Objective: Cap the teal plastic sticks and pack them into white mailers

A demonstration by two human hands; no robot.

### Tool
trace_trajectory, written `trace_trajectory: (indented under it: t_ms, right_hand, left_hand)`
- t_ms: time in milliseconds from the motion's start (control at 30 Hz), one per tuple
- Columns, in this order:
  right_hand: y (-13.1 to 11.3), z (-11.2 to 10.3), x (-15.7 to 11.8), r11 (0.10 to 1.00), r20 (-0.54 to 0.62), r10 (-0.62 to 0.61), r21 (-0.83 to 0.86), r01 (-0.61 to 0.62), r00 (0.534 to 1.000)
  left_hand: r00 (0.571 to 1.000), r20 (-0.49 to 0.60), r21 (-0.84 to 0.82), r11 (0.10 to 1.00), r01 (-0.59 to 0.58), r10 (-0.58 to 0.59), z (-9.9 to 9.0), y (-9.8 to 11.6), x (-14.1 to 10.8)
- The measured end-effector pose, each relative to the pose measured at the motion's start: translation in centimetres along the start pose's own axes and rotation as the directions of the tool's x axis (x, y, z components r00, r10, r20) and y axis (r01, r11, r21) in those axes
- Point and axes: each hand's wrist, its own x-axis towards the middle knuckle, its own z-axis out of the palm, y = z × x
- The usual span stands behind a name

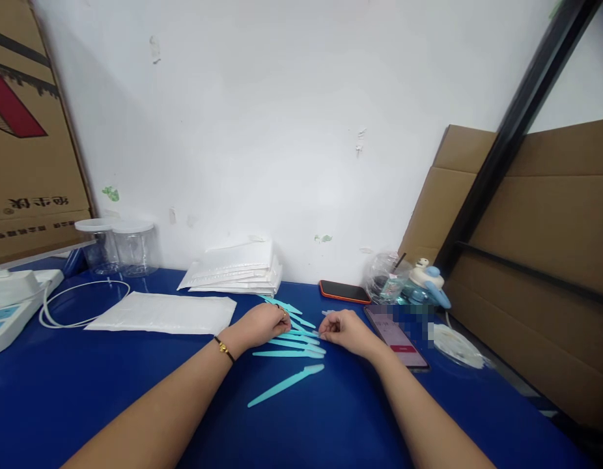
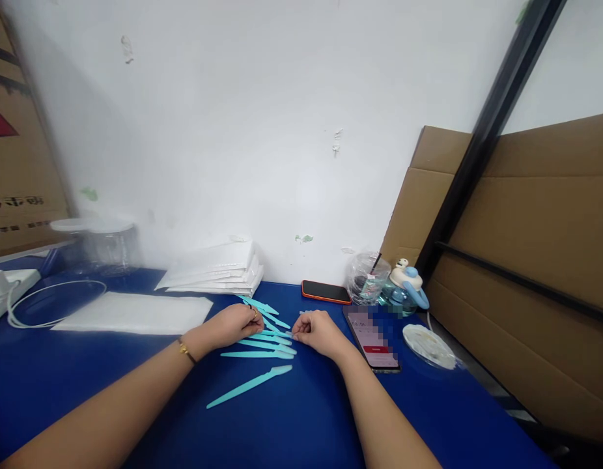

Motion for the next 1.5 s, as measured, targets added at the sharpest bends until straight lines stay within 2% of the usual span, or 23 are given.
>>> trace_trajectory:
  t_ms: [200,267,367,433,467,567,667,800,1000,1267,1500]
  right_hand:
    - [-0.8,0.4,0.1,1.0,0.043,-0.018,-0.016,0.019,0.999]
    - [-0.5,-0.3,0.0,1.0,0.027,-0.003,0.007,0.003,1.0]
    - [0.6,-2.4,-0.4,0.998,-0.155,0.048,-0.038,-0.055,0.987]
    - [1.6,-3.8,-0.7,0.982,-0.268,0.072,-0.149,-0.115,0.961]
    - [2.1,-4.3,-0.8,0.971,-0.281,0.083,-0.192,-0.14,0.956]
    - [3.0,-4.7,-1.0,0.951,-0.227,0.101,-0.265,-0.161,0.969]
    - [3.1,-3.9,-0.8,0.945,-0.17,0.107,-0.288,-0.153,0.98]
    - [2.7,-2.9,-0.6,0.961,-0.127,0.138,-0.223,-0.164,0.982]
    - [2.1,-2.4,-0.7,0.976,-0.03,0.196,-0.088,-0.198,0.98]
    - [1.2,-1.0,-0.1,0.998,-0.059,0.038,-0.054,-0.041,0.998]
    - [0.6,-0.3,0.2,0.995,-0.059,-0.019,-0.1,0.013,0.998]
  left_hand:
    - [0.999,0.046,-0.023,1.0,-0.015,0.017,0.6,0.9,0.3]
    - [1.0,0.001,-0.031,0.999,-0.029,0.029,0.7,0.4,0.3]
    - [0.993,-0.119,0.015,1.0,0.01,-0.008,0.5,-1.2,0.0]
    - [0.989,-0.14,0.064,0.997,0.047,-0.038,0.3,-2.3,-0.2]
    - [0.991,-0.13,0.081,0.995,0.053,-0.042,0.2,-2.8,-0.3]
    - [0.994,-0.109,0.101,0.994,0.038,-0.027,0.1,-3.4,-0.4]
    - [0.995,-0.102,0.117,0.993,0.034,-0.022,0.2,-3.3,-0.4]
    - [0.995,-0.101,0.13,0.991,0.035,-0.022,0.1,-3.1,-0.4]
    - [0.99,-0.139,0.149,0.989,0.02,0.001,0.0,-3.0,-0.2]
    - [0.994,-0.102,0.094,0.995,-0.028,0.037,0.6,-2.4,0.2]
    - [0.994,-0.094,0.055,0.997,-0.048,0.053,1.1,-1.7,0.5]
